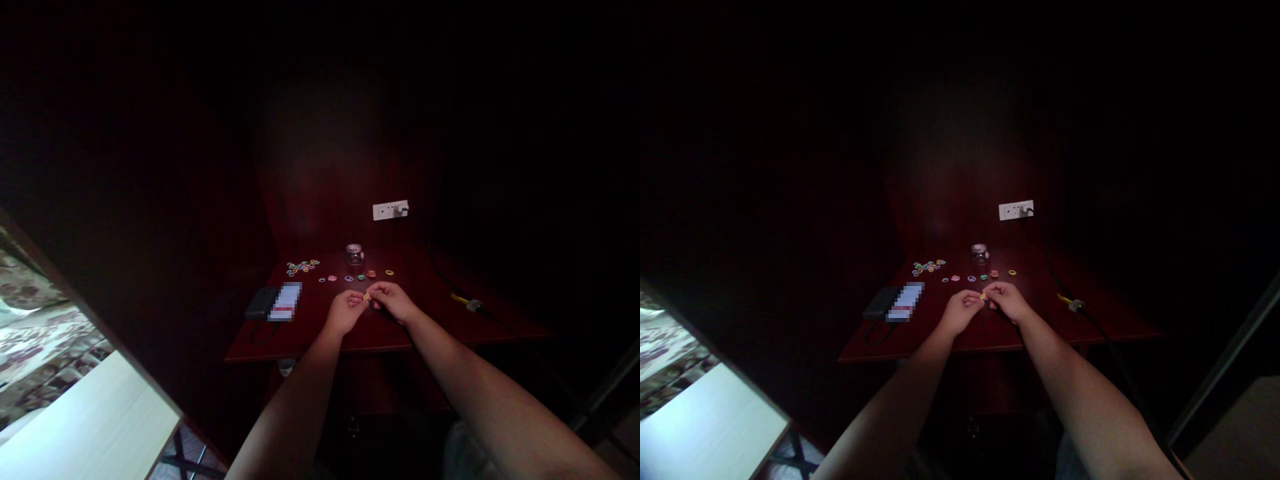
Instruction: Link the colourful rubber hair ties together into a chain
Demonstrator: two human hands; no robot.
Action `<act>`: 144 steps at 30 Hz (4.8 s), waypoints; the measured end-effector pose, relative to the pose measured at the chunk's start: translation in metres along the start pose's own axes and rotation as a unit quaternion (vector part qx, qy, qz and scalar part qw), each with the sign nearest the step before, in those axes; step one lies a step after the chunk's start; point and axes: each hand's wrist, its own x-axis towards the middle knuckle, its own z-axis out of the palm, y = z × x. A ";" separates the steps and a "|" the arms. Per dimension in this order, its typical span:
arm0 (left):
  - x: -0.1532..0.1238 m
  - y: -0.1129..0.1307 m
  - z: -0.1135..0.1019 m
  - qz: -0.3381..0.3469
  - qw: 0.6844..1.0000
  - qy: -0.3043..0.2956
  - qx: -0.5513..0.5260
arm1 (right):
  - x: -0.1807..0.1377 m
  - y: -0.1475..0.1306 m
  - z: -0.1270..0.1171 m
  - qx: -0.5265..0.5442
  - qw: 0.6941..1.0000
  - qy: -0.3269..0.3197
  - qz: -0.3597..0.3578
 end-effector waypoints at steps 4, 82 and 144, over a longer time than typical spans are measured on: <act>0.000 -0.002 -0.001 0.014 1.000 -0.001 0.011 | 0.001 0.002 -0.001 0.001 1.000 -0.003 0.003; -0.007 0.006 -0.001 0.028 0.999 -0.029 0.033 | 0.001 0.008 0.003 -0.086 0.995 -0.042 -0.025; -0.003 -0.005 -0.003 0.012 1.000 0.014 0.010 | 0.000 0.006 0.007 -0.108 0.994 -0.012 -0.033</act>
